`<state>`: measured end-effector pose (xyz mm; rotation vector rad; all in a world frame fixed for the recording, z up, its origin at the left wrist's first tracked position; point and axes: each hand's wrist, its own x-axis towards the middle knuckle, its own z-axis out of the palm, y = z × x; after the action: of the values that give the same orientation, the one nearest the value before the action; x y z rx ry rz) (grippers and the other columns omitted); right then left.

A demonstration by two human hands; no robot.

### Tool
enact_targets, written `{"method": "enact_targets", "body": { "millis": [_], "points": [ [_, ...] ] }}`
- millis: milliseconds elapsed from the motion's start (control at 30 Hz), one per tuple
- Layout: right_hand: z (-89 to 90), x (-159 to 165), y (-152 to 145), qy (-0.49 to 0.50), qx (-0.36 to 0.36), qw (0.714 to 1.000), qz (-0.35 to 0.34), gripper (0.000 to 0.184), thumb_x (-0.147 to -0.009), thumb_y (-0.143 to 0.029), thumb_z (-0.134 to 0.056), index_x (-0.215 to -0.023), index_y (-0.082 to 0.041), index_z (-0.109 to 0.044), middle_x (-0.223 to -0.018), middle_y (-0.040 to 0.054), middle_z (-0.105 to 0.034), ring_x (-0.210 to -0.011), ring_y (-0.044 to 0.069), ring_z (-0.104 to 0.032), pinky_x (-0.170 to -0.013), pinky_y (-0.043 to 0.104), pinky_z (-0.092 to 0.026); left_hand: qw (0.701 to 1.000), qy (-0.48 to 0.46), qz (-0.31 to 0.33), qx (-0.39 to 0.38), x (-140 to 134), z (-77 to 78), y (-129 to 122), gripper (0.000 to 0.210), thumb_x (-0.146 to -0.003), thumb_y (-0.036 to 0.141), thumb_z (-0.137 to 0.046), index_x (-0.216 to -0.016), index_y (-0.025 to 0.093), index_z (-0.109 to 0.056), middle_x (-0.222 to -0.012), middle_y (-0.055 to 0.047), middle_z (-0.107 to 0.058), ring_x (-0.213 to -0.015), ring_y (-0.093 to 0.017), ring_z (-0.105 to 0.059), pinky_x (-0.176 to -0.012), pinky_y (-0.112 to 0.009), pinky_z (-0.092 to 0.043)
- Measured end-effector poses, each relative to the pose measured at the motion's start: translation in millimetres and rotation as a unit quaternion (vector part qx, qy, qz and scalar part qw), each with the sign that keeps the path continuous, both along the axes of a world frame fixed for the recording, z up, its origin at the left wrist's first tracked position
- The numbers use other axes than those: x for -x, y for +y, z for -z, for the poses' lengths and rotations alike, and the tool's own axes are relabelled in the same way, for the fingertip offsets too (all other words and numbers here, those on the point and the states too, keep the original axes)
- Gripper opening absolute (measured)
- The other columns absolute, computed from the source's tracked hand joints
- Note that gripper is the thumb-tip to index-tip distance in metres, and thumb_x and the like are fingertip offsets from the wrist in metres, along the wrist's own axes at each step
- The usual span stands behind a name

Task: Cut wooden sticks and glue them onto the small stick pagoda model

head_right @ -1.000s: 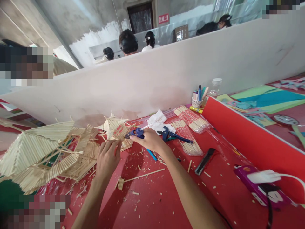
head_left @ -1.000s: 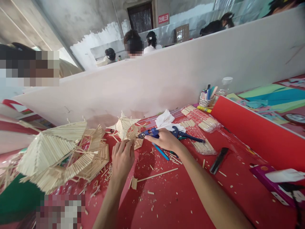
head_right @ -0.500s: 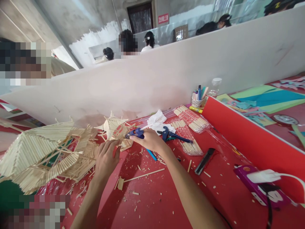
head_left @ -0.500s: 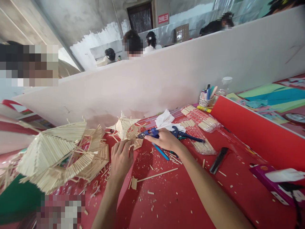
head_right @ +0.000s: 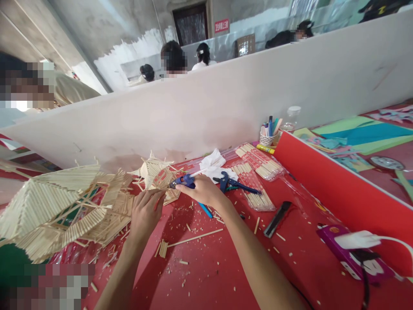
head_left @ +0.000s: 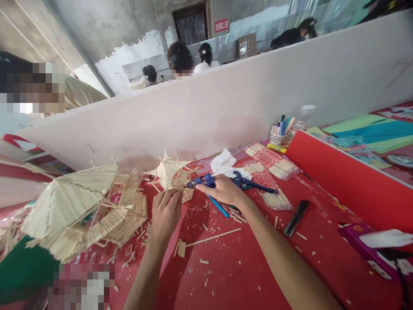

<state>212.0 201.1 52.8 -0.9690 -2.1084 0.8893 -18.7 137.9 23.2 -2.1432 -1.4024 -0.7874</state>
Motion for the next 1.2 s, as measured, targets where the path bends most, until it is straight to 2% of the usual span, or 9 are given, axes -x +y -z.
{"method": "enact_targets", "body": {
  "millis": [333, 500, 667, 867, 1000, 1200],
  "points": [
    [-0.2, 1, 0, -0.009, -0.016, 1.0, 0.002, 0.044, -0.093, -0.05, -0.051, -0.062, -0.02, -0.05, -0.057, -0.002, -0.049, -0.057, 0.012, -0.042, -0.062, 0.029, -0.03, 1.0, 0.005, -0.005, 0.008, 2, 1.2, -2, 0.017, -0.096, 0.019, -0.056, -0.109, 0.021, -0.066, -0.103, -0.007, -0.073, -0.097, -0.022, -0.064, -0.09, -0.036, -0.046],
    [-2.9, -2, 0, -0.013, -0.001, 1.0, 0.004, 0.045, -0.093, -0.055, -0.049, -0.063, -0.021, -0.051, -0.059, -0.0008, -0.051, -0.058, 0.014, -0.045, -0.062, 0.03, -0.031, 0.999, -0.035, -0.016, 0.005, 21, 8.2, -11, 0.024, -0.095, 0.022, -0.056, -0.119, 0.021, -0.062, -0.115, -0.01, -0.07, -0.108, -0.024, -0.062, -0.097, -0.039, -0.046],
    [-7.5, -4, -1, -0.034, 0.0, 0.999, 0.011, 0.046, -0.093, -0.056, -0.045, -0.062, -0.022, -0.049, -0.06, 0.0006, -0.052, -0.058, 0.015, -0.044, -0.06, 0.031, -0.031, 0.997, -0.071, -0.029, 0.009, 39, 13.0, -16, 0.029, -0.095, 0.023, -0.055, -0.124, 0.021, -0.06, -0.119, -0.011, -0.068, -0.111, -0.024, -0.062, -0.099, -0.041, -0.048],
    [-8.0, -2, -3, -0.036, 0.002, 0.999, 0.003, 0.044, -0.093, -0.052, -0.046, -0.061, -0.022, -0.046, -0.061, 0.0016, -0.05, -0.062, 0.017, -0.046, -0.063, 0.032, -0.032, 0.995, -0.084, -0.044, 0.032, 28, 13.0, -6, 0.029, -0.094, 0.032, -0.061, -0.118, 0.018, -0.061, -0.114, -0.012, -0.067, -0.106, -0.028, -0.061, -0.094, -0.042, -0.049],
    [-5.3, -2, -2, -0.034, 0.006, 0.999, 0.01, 0.045, -0.093, -0.053, -0.047, -0.06, -0.022, -0.043, -0.06, 0.0004, -0.049, -0.061, 0.016, -0.045, -0.063, 0.032, -0.032, 0.994, -0.091, -0.06, 0.026, 20, 12.9, 3, 0.022, -0.093, 0.035, -0.063, -0.107, 0.019, -0.065, -0.1, -0.01, -0.068, -0.095, -0.025, -0.061, -0.085, -0.038, -0.048],
    [-2.2, -2, -1, -0.039, 0.003, 0.999, 0.013, 0.044, -0.092, -0.054, -0.047, -0.062, -0.022, -0.047, -0.06, 0.0004, -0.053, -0.059, 0.015, -0.047, -0.064, 0.031, -0.033, 0.992, -0.124, -0.02, 0.029, 23, 11.6, 5, 0.016, -0.093, 0.032, -0.063, -0.101, 0.021, -0.071, -0.099, -0.008, -0.069, -0.094, -0.023, -0.062, -0.085, -0.037, -0.049]
  ]
}}
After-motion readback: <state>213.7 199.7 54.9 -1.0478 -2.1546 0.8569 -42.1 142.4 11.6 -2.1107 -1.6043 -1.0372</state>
